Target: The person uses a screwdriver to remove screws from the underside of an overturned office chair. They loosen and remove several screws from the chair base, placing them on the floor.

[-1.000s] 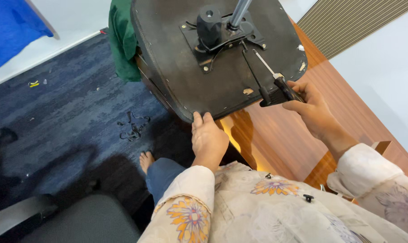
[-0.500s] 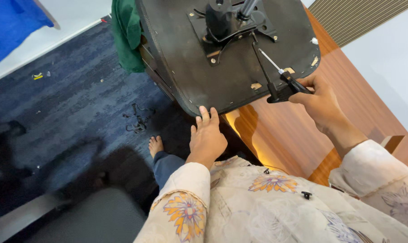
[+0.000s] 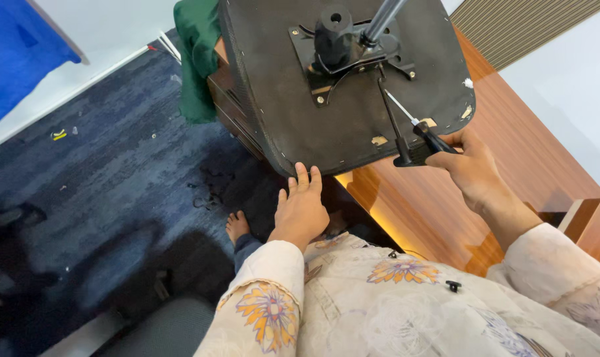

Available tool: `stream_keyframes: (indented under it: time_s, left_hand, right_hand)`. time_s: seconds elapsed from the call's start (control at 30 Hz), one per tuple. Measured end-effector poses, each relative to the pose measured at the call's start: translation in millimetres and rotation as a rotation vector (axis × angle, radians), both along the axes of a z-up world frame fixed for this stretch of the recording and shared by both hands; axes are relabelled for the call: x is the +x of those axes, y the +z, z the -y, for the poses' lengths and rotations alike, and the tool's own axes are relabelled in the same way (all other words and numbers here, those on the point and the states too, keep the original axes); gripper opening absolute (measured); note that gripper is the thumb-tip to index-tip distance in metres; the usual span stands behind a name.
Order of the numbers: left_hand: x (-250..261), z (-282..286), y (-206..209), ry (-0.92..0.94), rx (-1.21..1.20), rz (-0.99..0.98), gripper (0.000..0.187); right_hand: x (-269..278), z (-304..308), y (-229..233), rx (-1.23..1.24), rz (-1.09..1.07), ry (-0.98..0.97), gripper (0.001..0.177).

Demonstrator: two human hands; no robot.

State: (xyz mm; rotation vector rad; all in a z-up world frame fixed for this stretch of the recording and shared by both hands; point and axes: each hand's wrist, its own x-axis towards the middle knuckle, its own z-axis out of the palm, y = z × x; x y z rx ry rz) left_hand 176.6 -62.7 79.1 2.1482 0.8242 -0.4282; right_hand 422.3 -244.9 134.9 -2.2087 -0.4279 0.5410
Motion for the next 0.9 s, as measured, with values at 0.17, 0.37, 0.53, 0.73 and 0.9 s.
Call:
stream_keyframes:
  time_s: [0.17, 0.37, 0.53, 0.73, 0.9]
  left_hand:
    - [0, -12, 4, -0.052, -0.023, -0.072, 0.086]
    - [-6, -36, 6, 0.028, -0.006, 0.037, 0.063]
    - [-5, -77, 0, 0.292, 0.017, 0.128, 0.035]
    - [3, -115, -16, 0.338, 0.02, 0.12, 0.035]
    - [7, -121, -28, 0.278, -0.053, 0.105, 0.035]
  right_hand:
    - [-6, -4, -3, -0.022, 0.019, -0.018, 0.043]
    - [-12, -11, -8, -0.032, -0.008, -0.061, 0.044]
    - [-30, -15, -15, -0.003, 0.005, -0.086, 0.04]
    - [-55, -20, -15, -0.027, 0.069, -0.053, 0.049]
    - [-60, -22, -15, -0.021, 0.044, -0.092, 0.053]
